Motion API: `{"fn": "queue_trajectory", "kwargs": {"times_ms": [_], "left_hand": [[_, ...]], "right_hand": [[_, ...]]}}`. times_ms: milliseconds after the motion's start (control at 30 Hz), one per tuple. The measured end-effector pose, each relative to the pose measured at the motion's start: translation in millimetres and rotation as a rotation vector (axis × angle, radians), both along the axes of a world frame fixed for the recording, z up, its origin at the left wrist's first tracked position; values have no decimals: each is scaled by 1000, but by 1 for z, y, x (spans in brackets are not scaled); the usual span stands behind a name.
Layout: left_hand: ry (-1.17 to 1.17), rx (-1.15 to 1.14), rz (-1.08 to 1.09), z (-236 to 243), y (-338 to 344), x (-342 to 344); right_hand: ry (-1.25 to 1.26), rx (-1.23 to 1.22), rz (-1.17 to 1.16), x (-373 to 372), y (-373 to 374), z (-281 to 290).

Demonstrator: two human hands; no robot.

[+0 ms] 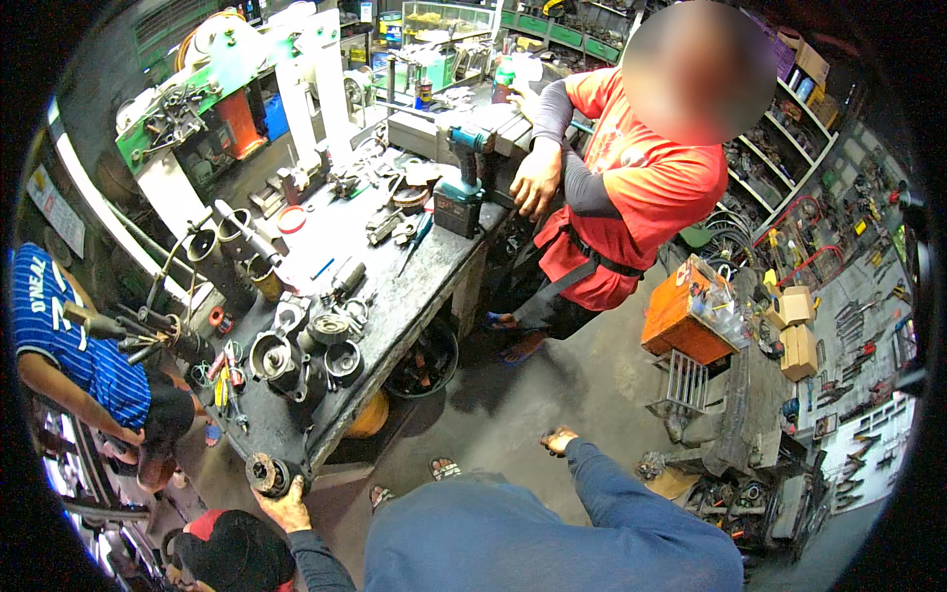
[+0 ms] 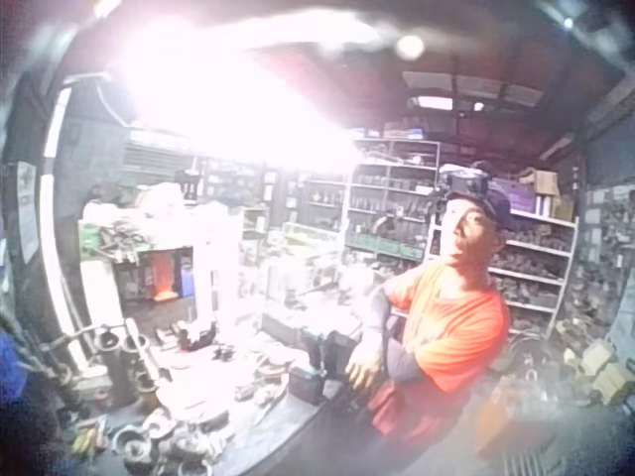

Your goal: The person disassembles a mechanical component using a cordless impact driver, then grinds a cylindrical part on a bench grinder. They use pliers to remove a small ring from the part and place the components on the workbench.

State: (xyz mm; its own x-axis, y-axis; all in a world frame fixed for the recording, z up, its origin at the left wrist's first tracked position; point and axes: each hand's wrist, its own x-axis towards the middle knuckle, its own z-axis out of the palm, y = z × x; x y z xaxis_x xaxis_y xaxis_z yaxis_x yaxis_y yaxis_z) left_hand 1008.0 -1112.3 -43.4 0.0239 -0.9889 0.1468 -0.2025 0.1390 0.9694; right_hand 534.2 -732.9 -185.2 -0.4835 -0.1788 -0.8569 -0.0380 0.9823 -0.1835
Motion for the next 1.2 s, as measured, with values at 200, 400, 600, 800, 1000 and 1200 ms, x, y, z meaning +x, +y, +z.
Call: {"fn": "queue_trajectory", "kwargs": {"times_ms": [200,400,600,800,1000,1200], "left_hand": [[-89,31,50,-9,-8,-20],[-42,87,65,-3,-15,-20],[-7,112,-48,-12,-25,-7],[-26,147,-150,-2,-31,1],[5,198,-181,-3,-30,-1],[32,208,-127,10,-20,-12]], "right_hand": [[73,-120,-175,-27,12,-32],[-24,-76,-83,9,4,-26],[-75,15,-47,35,9,-50],[-37,-53,-66,54,-26,-37],[-22,-78,-87,75,-49,-24],[-16,-112,92,92,-44,-5]]}}
